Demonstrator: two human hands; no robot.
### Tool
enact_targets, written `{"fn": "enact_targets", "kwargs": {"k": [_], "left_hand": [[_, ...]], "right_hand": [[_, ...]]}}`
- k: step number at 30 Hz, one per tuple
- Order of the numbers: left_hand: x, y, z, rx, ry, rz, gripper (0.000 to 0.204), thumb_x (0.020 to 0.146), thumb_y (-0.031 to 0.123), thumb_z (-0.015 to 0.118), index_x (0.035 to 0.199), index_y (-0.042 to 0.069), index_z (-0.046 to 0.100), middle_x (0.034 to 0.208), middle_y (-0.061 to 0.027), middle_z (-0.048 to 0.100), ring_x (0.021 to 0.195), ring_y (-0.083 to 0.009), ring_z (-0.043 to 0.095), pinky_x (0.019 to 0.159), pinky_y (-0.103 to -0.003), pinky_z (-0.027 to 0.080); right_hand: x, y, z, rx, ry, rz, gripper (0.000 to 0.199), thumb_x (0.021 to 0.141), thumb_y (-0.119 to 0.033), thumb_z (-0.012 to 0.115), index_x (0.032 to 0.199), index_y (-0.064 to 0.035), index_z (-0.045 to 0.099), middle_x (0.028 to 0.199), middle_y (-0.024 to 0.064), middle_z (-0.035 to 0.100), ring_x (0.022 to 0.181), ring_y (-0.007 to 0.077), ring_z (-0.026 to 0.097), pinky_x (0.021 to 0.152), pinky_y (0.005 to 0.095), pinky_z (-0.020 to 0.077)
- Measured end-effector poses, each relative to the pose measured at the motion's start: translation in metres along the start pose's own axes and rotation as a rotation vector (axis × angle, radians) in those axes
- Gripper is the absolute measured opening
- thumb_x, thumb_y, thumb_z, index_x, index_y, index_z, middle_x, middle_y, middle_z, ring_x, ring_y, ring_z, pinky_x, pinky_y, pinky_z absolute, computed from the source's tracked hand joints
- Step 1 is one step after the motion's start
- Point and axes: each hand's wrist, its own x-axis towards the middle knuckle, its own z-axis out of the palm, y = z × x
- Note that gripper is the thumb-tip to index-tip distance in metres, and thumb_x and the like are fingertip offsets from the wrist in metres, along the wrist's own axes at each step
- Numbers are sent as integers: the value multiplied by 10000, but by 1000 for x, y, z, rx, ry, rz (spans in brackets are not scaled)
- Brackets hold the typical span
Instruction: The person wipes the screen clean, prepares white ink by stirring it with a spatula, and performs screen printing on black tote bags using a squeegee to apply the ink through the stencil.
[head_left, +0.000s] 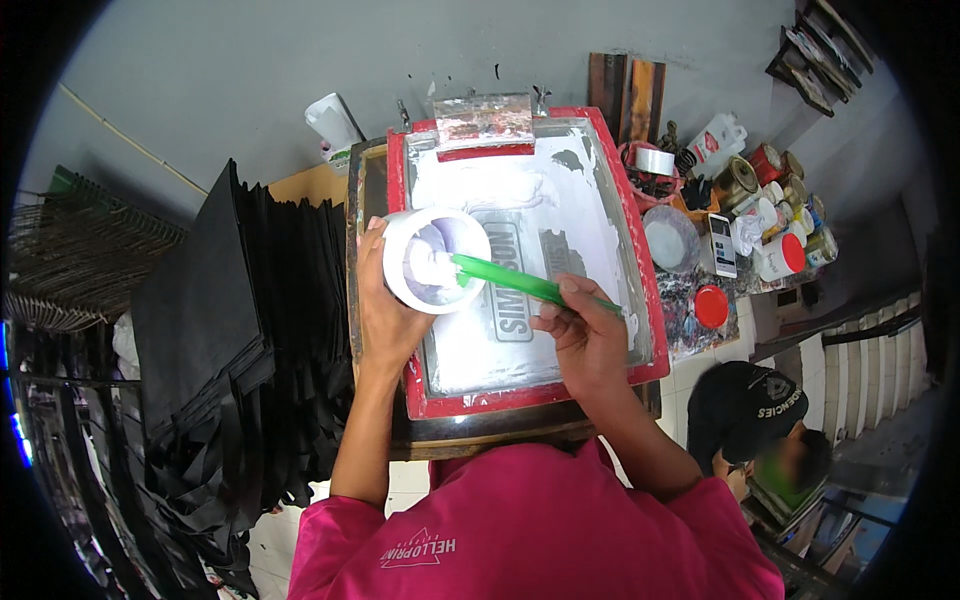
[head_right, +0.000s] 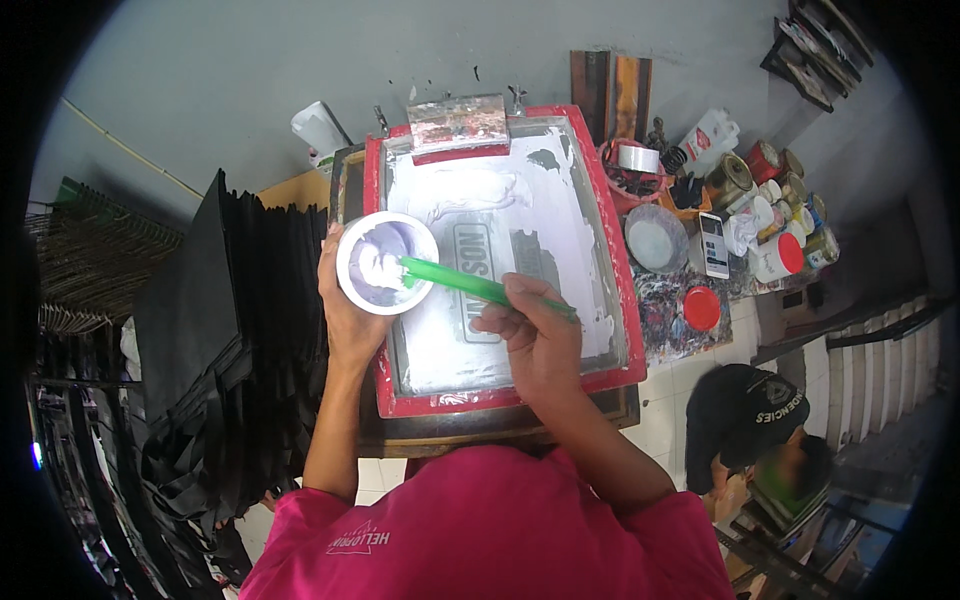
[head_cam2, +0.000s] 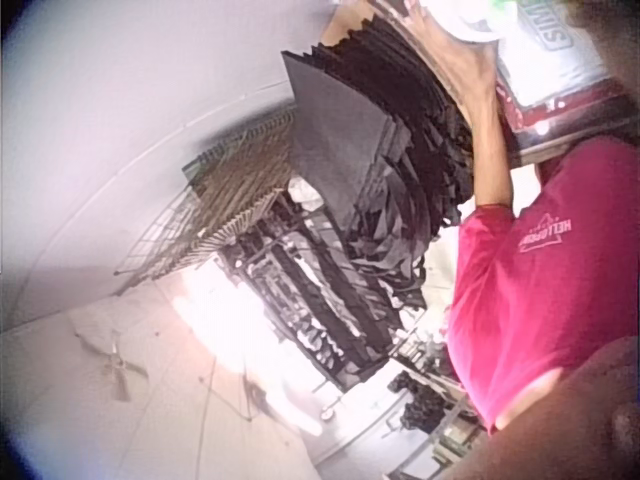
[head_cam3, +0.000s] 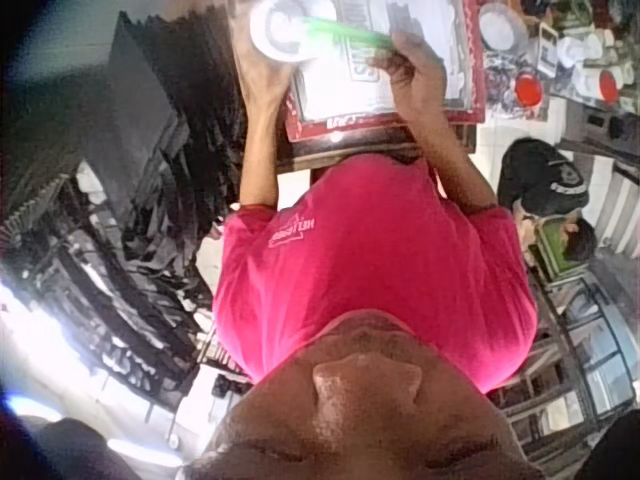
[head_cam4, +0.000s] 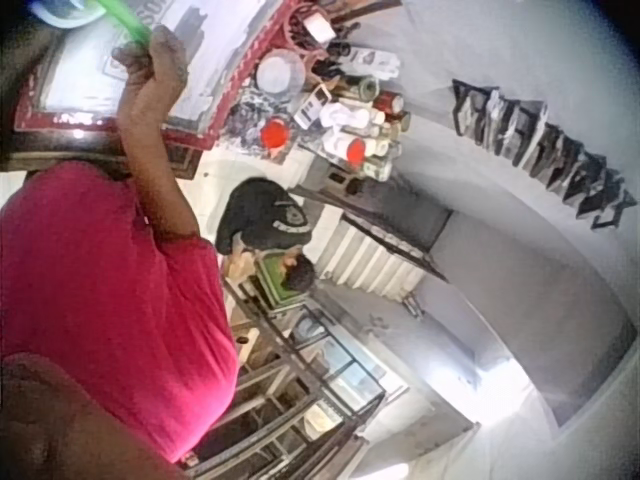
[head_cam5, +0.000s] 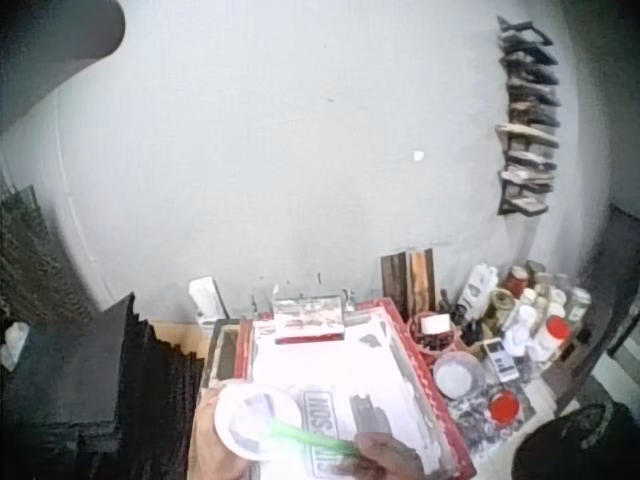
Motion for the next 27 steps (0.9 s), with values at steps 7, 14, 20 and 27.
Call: {"fn": "enact_targets", "kwargs": {"k": [7,14,20,27], "left_hand": [[0,21,23,-311,41,-459,1095,616,217,986,1482,-23,360,1449,-243,475,1356,-380,494,1139,-458,403],[6,32,9,-279,69,-554,1093,608,196,978,1466,-34,341,1388,-235,489,1301,-351,526,1100,-439,431],[-15,32,-29,-225,113,-637,1170,597,220,990,1482,-46,273,1394,-249,461,1300,-341,519,1102,-445,424],[-35,37,-57,-205,218,-754,1156,566,166,989,1472,-14,293,1397,-193,470,1315,-287,492,1128,-413,382]], "right_hand": [[-3,-32,-7,-13,6,-50,210,990,-103,597,1157,22,613,944,132,704,796,201,723,786,411,650],[20,-71,-10,-121,51,-342,226,1002,-119,608,1179,21,605,978,133,713,805,206,723,811,406,621],[81,-31,-42,-861,39,-680,179,1003,-43,592,1154,44,635,1022,179,710,925,280,730,882,372,578],[83,64,-21,-1736,-450,-765,534,764,29,697,1282,-31,581,1344,236,554,1240,388,573,952,445,541]]}}
